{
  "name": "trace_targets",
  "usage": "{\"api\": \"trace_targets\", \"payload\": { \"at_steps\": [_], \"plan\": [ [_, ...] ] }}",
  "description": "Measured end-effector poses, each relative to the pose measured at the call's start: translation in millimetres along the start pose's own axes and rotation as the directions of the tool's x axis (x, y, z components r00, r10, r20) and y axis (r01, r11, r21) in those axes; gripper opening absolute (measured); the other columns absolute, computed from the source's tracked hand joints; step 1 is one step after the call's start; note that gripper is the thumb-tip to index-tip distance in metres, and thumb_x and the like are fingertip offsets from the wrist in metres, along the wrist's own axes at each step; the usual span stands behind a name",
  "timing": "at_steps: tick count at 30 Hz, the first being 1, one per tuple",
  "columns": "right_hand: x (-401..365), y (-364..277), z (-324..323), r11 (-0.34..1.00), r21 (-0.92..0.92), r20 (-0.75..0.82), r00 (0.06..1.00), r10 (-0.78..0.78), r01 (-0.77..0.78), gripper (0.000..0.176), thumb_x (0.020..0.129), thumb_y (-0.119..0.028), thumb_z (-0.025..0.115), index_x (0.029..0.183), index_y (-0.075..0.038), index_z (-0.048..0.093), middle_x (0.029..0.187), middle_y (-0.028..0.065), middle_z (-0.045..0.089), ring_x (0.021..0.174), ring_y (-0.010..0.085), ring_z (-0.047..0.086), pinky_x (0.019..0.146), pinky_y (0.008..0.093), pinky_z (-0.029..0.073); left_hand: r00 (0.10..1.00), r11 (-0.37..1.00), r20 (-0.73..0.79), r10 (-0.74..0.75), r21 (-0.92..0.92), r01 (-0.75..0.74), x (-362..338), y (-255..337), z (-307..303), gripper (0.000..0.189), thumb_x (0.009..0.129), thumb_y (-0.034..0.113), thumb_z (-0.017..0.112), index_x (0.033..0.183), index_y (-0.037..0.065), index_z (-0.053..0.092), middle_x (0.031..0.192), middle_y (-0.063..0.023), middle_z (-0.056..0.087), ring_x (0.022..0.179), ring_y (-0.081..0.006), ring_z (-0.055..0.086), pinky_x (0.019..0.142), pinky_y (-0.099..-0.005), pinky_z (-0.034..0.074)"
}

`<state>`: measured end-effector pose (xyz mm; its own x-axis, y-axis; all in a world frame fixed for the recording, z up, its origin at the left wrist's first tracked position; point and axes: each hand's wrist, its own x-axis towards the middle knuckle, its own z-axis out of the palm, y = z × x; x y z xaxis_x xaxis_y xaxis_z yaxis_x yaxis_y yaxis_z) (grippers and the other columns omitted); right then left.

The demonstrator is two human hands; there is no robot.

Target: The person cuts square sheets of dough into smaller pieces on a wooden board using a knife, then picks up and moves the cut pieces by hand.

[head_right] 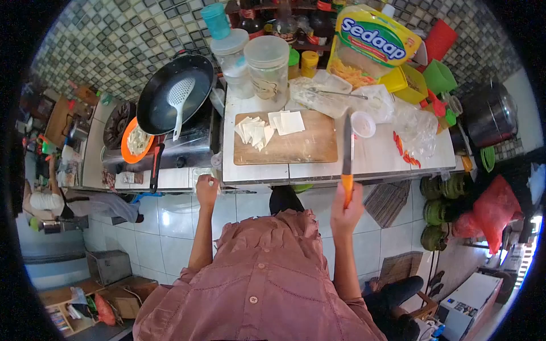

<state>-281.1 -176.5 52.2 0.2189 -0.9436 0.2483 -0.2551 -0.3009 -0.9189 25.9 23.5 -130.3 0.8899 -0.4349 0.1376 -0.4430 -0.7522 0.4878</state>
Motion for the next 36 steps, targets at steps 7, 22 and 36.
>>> {"api": "trace_targets", "payload": {
  "at_steps": [7,22,36],
  "plan": [
    [6.0,6.7,-39.2,0.997,0.079,-0.195,0.981,0.022,-0.007,0.013,0.093,-0.016,0.05,0.09,-0.003,0.049,0.062,-0.0039,0.039,0.05,0.0019,0.038,0.043,0.019,0.03,0.997,0.942,0.024,0.074,-0.329,-0.062,-8.7,30.7,-59.1,0.012,0.088,0.011,0.05,0.091,-0.001,0.051,0.077,-0.0181,0.061,0.067,-0.0297,0.063,0.06,-0.0358,0.048],
    [-16.3,21.7,-70.6,0.996,0.085,-0.357,0.933,0.05,-0.021,0.013,0.093,-0.016,0.051,0.088,-0.004,0.047,0.063,-0.003,0.039,0.051,0.0023,0.038,0.044,0.0185,0.03,0.966,0.83,-0.245,0.085,-0.519,-0.205,-5.9,126.0,-173.3,0.015,0.095,0.015,0.046,0.096,0.0,0.05,0.078,-0.0024,0.052,0.07,-0.0071,0.047,0.063,-0.0216,0.04],
    [-39.6,6.0,-36.6,0.991,-0.13,-0.244,0.968,-0.065,0.034,0.014,0.09,-0.015,0.054,0.089,-0.002,0.051,0.058,0.0012,0.04,0.051,0.0072,0.038,0.045,0.0255,0.032,0.925,0.611,-0.015,0.38,-0.746,-0.263,11.6,281.1,-61.8,0.041,0.087,0.007,0.055,0.124,0.0,0.038,0.073,-0.0104,0.06,0.058,-0.019,0.055,0.055,-0.0292,0.043]
  ]
}}
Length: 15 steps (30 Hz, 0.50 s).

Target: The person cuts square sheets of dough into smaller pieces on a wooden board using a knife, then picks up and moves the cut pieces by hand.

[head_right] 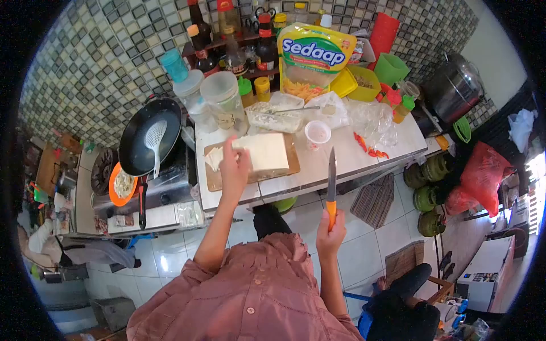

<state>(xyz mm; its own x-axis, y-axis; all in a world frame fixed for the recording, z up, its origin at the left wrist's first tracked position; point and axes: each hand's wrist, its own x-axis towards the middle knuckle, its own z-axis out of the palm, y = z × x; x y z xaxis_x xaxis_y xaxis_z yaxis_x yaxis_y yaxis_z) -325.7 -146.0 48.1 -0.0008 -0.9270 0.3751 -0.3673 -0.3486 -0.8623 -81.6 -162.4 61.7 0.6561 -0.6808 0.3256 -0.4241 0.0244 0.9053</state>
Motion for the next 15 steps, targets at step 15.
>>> {"api": "trace_targets", "payload": {
  "at_steps": [15],
  "plan": [
    [-2.6,3.6,41.1,0.985,0.013,0.303,0.939,0.162,-0.174,0.014,0.091,-0.017,0.054,0.091,-0.003,0.051,0.059,-0.0001,0.041,0.054,0.0054,0.037,0.047,0.0236,0.032,0.959,0.927,0.231,0.164,0.296,-0.23,-18.4,-31.2,13.3,0.037,0.075,0.003,0.065,0.111,-0.001,0.057,0.087,-0.0156,0.06,0.064,-0.0261,0.06,0.062,-0.0344,0.049]
  ]
}}
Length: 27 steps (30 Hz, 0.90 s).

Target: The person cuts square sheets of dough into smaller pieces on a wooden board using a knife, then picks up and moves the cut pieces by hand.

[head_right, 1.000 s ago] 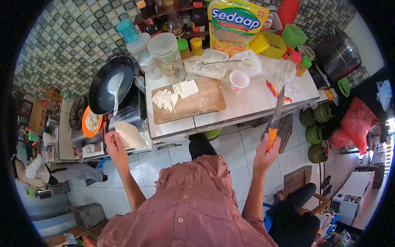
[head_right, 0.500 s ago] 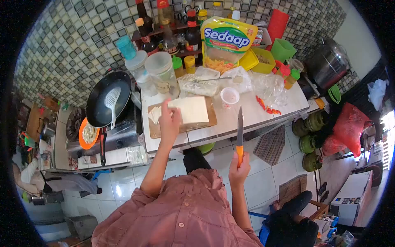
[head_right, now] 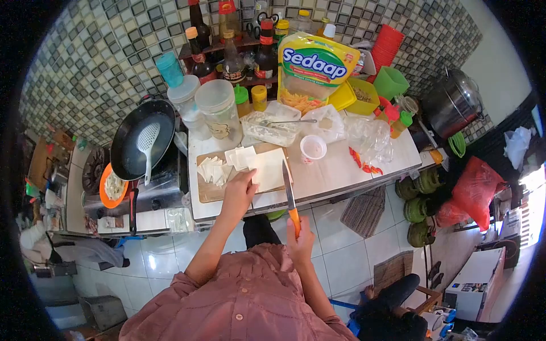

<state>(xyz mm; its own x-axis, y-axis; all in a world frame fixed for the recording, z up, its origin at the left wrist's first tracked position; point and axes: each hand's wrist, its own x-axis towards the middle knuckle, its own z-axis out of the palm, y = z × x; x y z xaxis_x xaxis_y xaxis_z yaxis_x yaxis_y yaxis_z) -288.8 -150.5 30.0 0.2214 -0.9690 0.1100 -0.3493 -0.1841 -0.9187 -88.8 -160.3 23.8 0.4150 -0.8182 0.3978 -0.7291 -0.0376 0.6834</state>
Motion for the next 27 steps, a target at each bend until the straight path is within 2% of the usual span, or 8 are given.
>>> {"api": "trace_targets", "payload": {
  "at_steps": [2,4,5,10,12,13,16,27],
  "plan": [
    [3.1,0.7,4.0,1.0,0.002,-0.01,1.0,-0.013,0.013,0.015,0.091,-0.017,0.054,0.091,-0.003,0.051,0.059,0.0001,0.041,0.054,0.0055,0.037,0.047,0.0238,0.033,0.999,0.999,0.042,0.027,-0.033,-0.025,0.9,2.1,-1.7,0.035,0.074,0.002,0.065,0.109,0.0,0.059,0.085,-0.015,0.059,0.063,-0.0264,0.059,0.06,-0.0347,0.049],
    [5.4,-0.1,7.3,1.0,0.004,-0.022,1.0,-0.022,0.022,0.016,0.091,-0.018,0.054,0.091,-0.003,0.051,0.059,0.0003,0.04,0.054,0.0056,0.037,0.048,0.0241,0.033,0.994,0.995,0.08,-0.071,-0.07,0.077,0.1,2.3,-3.6,0.033,0.074,0.005,0.066,0.107,0.002,0.061,0.096,-0.0148,0.057,0.072,-0.0269,0.058,0.067,-0.0371,0.048],
    [6.9,-1.1,8.6,1.0,-0.024,-0.03,0.999,-0.012,0.011,0.017,0.091,-0.02,0.054,0.089,-0.003,0.05,0.058,0.0057,0.042,0.05,0.0125,0.042,0.046,0.0283,0.035,0.994,0.995,0.083,-0.071,-0.071,0.077,0.4,2.6,-6.1,0.033,0.074,0.005,0.066,0.107,0.002,0.061,0.096,-0.0148,0.057,0.072,-0.0269,0.058,0.067,-0.0371,0.048],
    [13.7,-6.3,18.0,0.988,-0.151,-0.014,1.0,0.004,-0.006,0.018,0.091,-0.022,0.053,0.089,-0.004,0.049,0.059,0.0157,0.051,0.049,0.031,0.054,0.046,0.039,0.04,0.996,0.963,0.078,-0.049,0.268,0.027,-0.3,10.0,-5.3,0.038,0.079,0.021,0.065,0.114,0.008,0.059,0.126,-0.0101,0.046,0.112,-0.027,0.045,0.088,-0.042,0.039],
    [16.2,-3.0,24.1,0.968,-0.241,-0.002,0.998,-0.066,0.064,0.019,0.091,-0.025,0.051,0.092,-0.005,0.048,0.062,0.0191,0.057,0.056,0.0398,0.057,0.049,0.0452,0.042,0.998,0.931,0.06,0.024,0.363,-0.044,-2.7,11.2,0.5,0.04,0.081,0.023,0.063,0.117,0.008,0.056,0.13,-0.0082,0.044,0.116,-0.0255,0.042,0.09,-0.0433,0.036],
    [17.8,-4.0,25.5,0.968,-0.243,0.002,0.998,-0.065,0.064,0.019,0.091,-0.025,0.051,0.092,-0.005,0.048,0.062,0.0191,0.057,0.056,0.0398,0.057,0.049,0.0452,0.042,0.994,0.883,0.049,0.102,0.456,-0.113,-3.9,11.0,3.7,0.041,0.083,0.025,0.06,0.12,0.008,0.054,0.134,-0.0063,0.043,0.121,-0.024,0.039,0.092,-0.0445,0.033],
    [23.5,-6.6,29.2,0.943,-0.332,0.049,0.999,-0.024,0.039,0.02,0.091,-0.026,0.05,0.094,-0.006,0.048,0.062,0.0201,0.058,0.058,0.0409,0.058,0.05,0.0484,0.044,0.993,0.887,0.075,0.089,0.447,-0.113,-5.1,5.3,16.5,0.043,0.086,0.026,0.055,0.125,0.006,0.049,0.138,-0.0038,0.04,0.126,-0.0218,0.036,0.095,-0.0455,0.028],
    [20.6,-6.3,37.0,0.924,-0.372,0.073,0.995,-0.072,0.094,0.019,0.092,-0.024,0.05,0.097,-0.006,0.047,0.058,0.0199,0.057,0.054,0.0395,0.058,0.046,0.0477,0.044,0.989,0.842,0.061,0.133,0.52,-0.145,4.5,1.3,26.5,0.045,0.087,0.023,0.052,0.127,0.005,0.047,0.138,-0.0052,0.041,0.129,-0.0169,0.037,0.102,-0.0547,0.028]
  ]
}}
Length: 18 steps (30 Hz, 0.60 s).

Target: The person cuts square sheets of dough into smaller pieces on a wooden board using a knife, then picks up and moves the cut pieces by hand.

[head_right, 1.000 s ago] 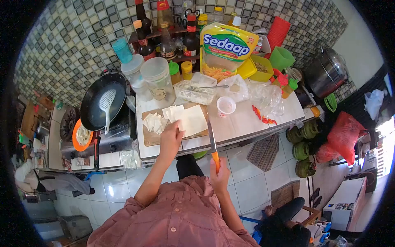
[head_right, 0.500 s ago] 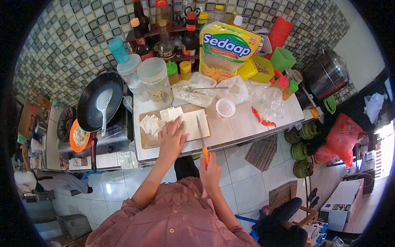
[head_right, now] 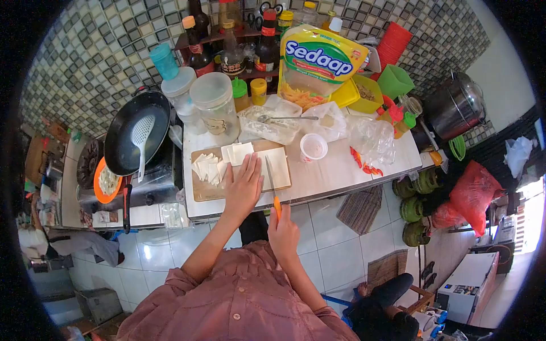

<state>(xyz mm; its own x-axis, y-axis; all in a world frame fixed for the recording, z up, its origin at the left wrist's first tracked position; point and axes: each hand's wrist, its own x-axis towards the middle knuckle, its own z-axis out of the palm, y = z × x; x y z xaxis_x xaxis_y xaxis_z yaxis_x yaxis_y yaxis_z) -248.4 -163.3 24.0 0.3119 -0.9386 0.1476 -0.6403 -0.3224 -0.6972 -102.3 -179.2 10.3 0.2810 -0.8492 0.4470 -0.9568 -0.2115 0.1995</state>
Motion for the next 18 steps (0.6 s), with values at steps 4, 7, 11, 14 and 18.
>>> {"api": "trace_targets", "payload": {
  "at_steps": [4,7,11,14,18],
  "plan": [
    [-1.3,0.9,1.8,1.0,0.007,0.002,1.0,0.005,-0.005,0.019,0.092,-0.023,0.05,0.097,-0.005,0.047,0.057,0.0201,0.056,0.053,0.0394,0.058,0.045,0.0478,0.043,1.0,1.0,0.001,-0.006,0.004,0.005,-0.1,1.4,-1.3,0.044,0.088,0.022,0.05,0.129,0.005,0.046,0.139,-0.0053,0.041,0.129,-0.017,0.037,0.103,-0.0531,0.027],
    [-2.2,-3.1,0.6,0.998,0.017,0.03,0.998,0.056,-0.057,0.017,0.092,-0.019,0.05,0.095,-0.003,0.045,0.061,0.0221,0.054,0.057,0.0407,0.057,0.047,0.0443,0.041,1.0,1.0,-0.007,-0.01,0.013,0.01,0.0,2.5,-2.2,0.044,0.088,0.021,0.05,0.129,0.005,0.046,0.138,-0.0055,0.042,0.128,-0.0171,0.038,0.103,-0.0528,0.027],
    [-4.1,-5.8,0.8,0.999,0.039,0.018,0.999,0.034,-0.035,0.017,0.092,-0.019,0.049,0.095,-0.003,0.046,0.062,0.0225,0.055,0.057,0.0404,0.058,0.047,0.0454,0.042,0.999,1.0,-0.038,0.004,0.002,-0.004,-1.5,1.1,1.3,0.044,0.086,0.02,0.052,0.126,0.003,0.049,0.137,-0.0078,0.042,0.129,-0.0183,0.037,0.103,-0.0536,0.028],
    [-4.3,-5.8,1.4,1.0,0.02,0.014,1.0,0.016,-0.016,0.018,0.092,-0.021,0.048,0.097,-0.004,0.046,0.06,0.0213,0.056,0.055,0.0398,0.058,0.046,0.0467,0.043,0.999,0.994,-0.037,-0.028,-0.109,0.024,-1.6,-3.2,0.8,0.043,0.088,0.016,0.049,0.128,0.0,0.046,0.138,-0.0142,0.04,0.131,-0.0241,0.035,0.105,-0.0522,0.025],
    [-5.1,-4.3,3.7,1.0,-0.014,0.017,1.0,0.018,-0.017,0.019,0.093,-0.023,0.047,0.099,-0.006,0.045,0.058,0.0196,0.057,0.052,0.0388,0.058,0.044,0.0471,0.044,0.966,0.744,-0.106,-0.236,-0.659,0.11,-1.7,-9.0,-19.1,0.041,0.093,0.01,0.04,0.133,-0.002,0.039,0.139,-0.0216,0.036,0.132,-0.0325,0.031,0.107,-0.0433,0.025]
  ]
}}
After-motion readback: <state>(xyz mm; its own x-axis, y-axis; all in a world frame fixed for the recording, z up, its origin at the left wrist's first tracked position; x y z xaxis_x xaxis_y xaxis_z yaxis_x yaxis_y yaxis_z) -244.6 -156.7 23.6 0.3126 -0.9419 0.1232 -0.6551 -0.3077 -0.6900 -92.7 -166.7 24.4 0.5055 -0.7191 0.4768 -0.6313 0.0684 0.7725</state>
